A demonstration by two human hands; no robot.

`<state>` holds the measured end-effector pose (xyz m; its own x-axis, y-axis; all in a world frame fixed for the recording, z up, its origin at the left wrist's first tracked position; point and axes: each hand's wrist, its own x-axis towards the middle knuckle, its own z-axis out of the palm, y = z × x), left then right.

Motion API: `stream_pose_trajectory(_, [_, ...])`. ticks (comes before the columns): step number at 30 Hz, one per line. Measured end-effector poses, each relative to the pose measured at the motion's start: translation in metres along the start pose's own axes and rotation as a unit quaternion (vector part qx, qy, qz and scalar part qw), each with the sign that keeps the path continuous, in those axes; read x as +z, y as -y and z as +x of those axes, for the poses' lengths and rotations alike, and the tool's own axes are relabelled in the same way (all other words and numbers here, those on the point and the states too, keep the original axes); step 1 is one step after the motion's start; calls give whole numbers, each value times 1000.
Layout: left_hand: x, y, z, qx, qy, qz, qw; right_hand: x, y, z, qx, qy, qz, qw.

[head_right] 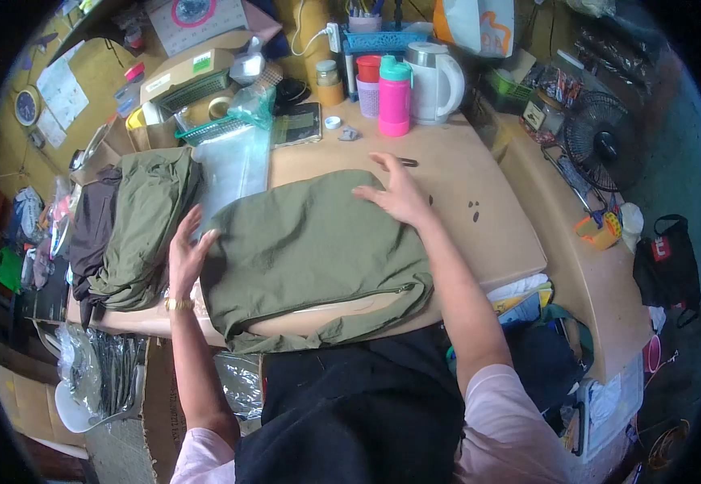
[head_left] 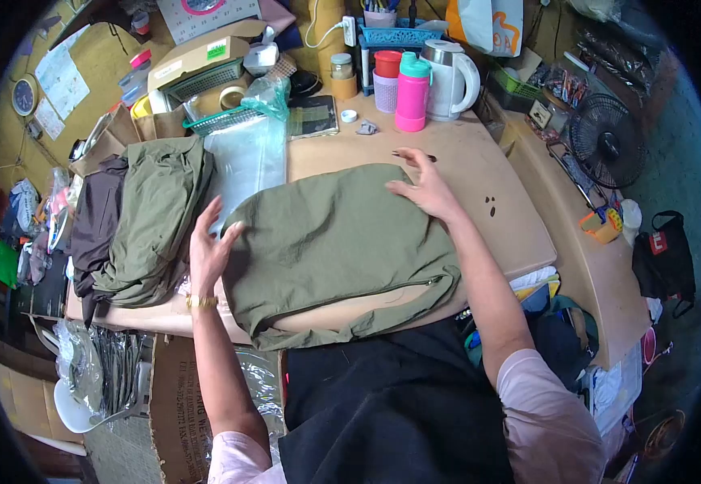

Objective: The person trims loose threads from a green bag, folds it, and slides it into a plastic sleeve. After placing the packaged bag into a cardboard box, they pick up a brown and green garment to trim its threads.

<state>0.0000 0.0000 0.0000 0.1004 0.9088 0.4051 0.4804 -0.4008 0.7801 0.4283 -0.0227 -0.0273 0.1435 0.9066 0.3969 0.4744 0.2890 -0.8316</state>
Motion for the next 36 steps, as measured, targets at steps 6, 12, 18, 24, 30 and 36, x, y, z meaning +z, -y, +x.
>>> stream_pose_trajectory(6, [8,11,31,-20,-28,-130,991,-22,14,30,88,-6,90,992])
stream_pose_trajectory(12, [-3,-50,56,168,-213,135,953,-46,41,58,-142,-186,-73,969])
stream_pose_trajectory(18, [59,-112,-64,144,223,117,957,-41,26,-29,53,-70,-56,995])
stream_pose_trajectory(24, [80,-118,-124,158,355,120,914,1,61,-100,-32,135,-139,981])
stream_pose_trajectory(30, [146,-109,-102,111,132,28,985,13,48,-113,-11,142,-149,979])
stream_pose_trajectory(36, [195,-87,-91,151,109,47,981,8,38,-106,-34,113,-169,979])
